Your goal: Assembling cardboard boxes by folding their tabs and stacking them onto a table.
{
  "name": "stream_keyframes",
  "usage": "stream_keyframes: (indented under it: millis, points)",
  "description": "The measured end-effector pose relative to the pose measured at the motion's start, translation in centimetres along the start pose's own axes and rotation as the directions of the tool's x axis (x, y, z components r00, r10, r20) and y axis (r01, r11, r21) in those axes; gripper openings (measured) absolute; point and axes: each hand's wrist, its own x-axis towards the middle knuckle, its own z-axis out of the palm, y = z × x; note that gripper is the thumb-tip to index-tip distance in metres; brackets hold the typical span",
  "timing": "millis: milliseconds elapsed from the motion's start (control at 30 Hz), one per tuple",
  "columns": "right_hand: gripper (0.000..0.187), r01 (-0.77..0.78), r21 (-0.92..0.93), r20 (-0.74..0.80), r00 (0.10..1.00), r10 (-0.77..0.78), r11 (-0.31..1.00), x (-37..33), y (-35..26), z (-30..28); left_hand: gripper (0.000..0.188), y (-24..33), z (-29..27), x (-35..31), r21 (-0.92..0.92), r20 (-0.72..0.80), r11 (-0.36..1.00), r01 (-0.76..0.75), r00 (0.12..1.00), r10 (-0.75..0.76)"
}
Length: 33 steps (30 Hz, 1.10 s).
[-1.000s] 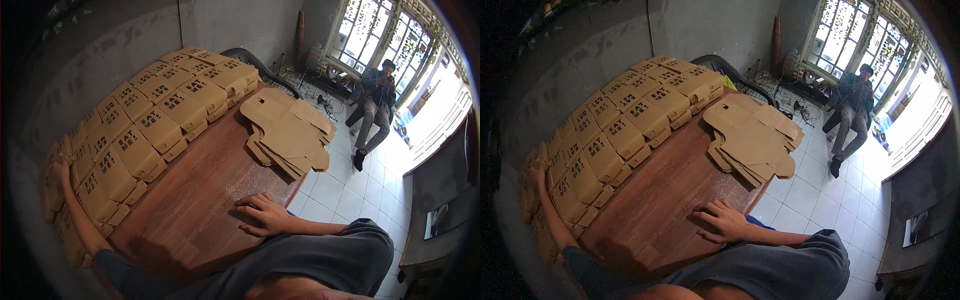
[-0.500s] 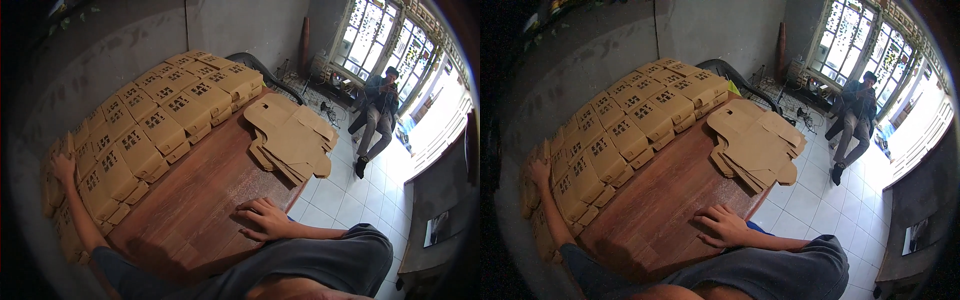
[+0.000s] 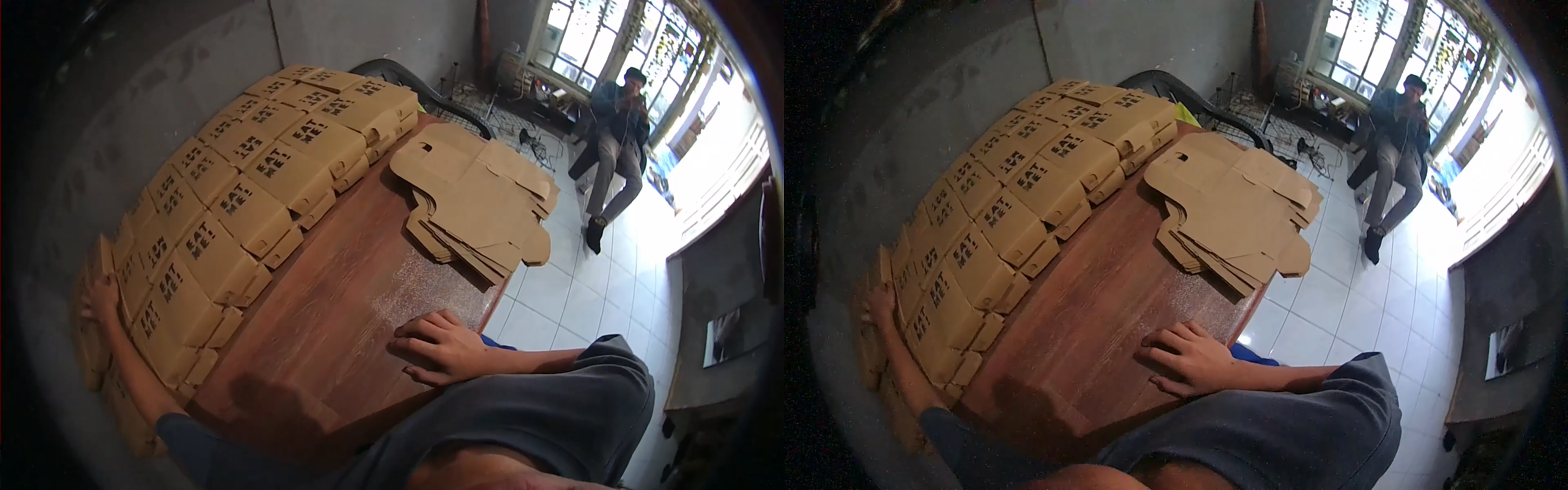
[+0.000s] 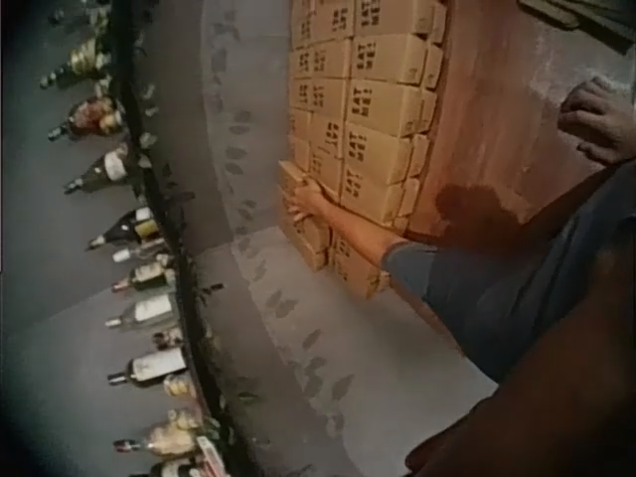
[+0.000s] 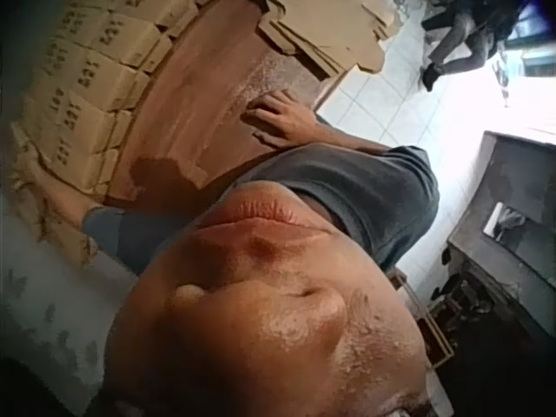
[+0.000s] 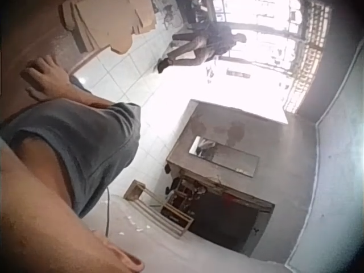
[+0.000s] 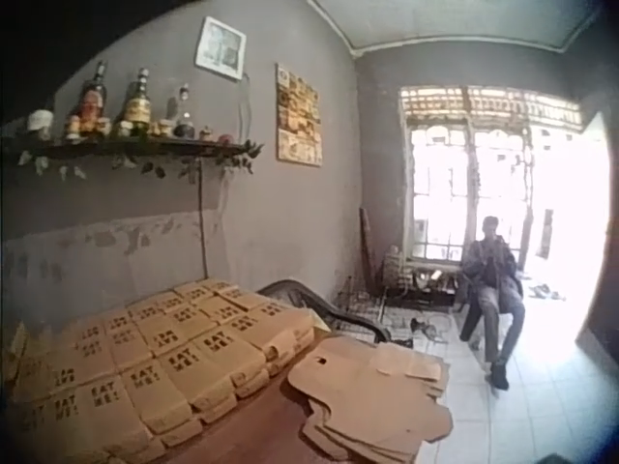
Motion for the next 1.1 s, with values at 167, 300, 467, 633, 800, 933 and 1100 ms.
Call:
stream_keyframes:
  millis: [167,300,467,633,800,933,1100]
  points:
    - [0.049,-0.009,-0.007,-0.011,1.000,0.009,1.000,-0.3,0.4,-0.2,0.088,1.2,2.5,-0.3,0.044,-0.301,0.999,0.005,0.954,0.009]
    - [0.049,-0.002,-0.002,0.016,1.000,0.002,1.000,0.3,0.1,0.0,0.087,-2.9,2.5,-1.2,0.054,-0.469,0.984,-0.168,0.866,0.174]
    - [0.048,-0.040,-0.028,-0.042,0.998,0.039,0.999,1.0,-0.8,-0.6,0.044,1.9,0.4,-6.8,-0.013,-0.454,0.920,-0.391,0.822,0.343]
    - [0.046,-0.046,-0.014,0.022,0.999,0.046,0.999,1.2,-0.9,-0.2,0.058,3.1,-1.4,-8.3,-0.121,0.000,0.979,-0.164,0.986,0.165]
    - [0.048,-0.002,0.009,0.029,1.000,0.002,1.000,0.8,-0.9,-0.5,0.062,-1.1,-0.1,-7.9,-0.188,-0.112,0.977,-0.104,0.990,0.084]
    - [0.048,-0.015,0.015,0.001,1.000,0.015,1.000,0.8,-0.5,-0.3,0.061,0.3,-1.7,-8.1,-0.105,-0.031,0.994,-0.011,0.999,0.008]
    - [0.047,-0.029,-0.031,-0.010,1.000,0.029,0.999,1.1,0.1,-0.2,0.059,5.0,-4.5,-10.8,0.061,-0.002,0.992,-0.114,0.993,0.115]
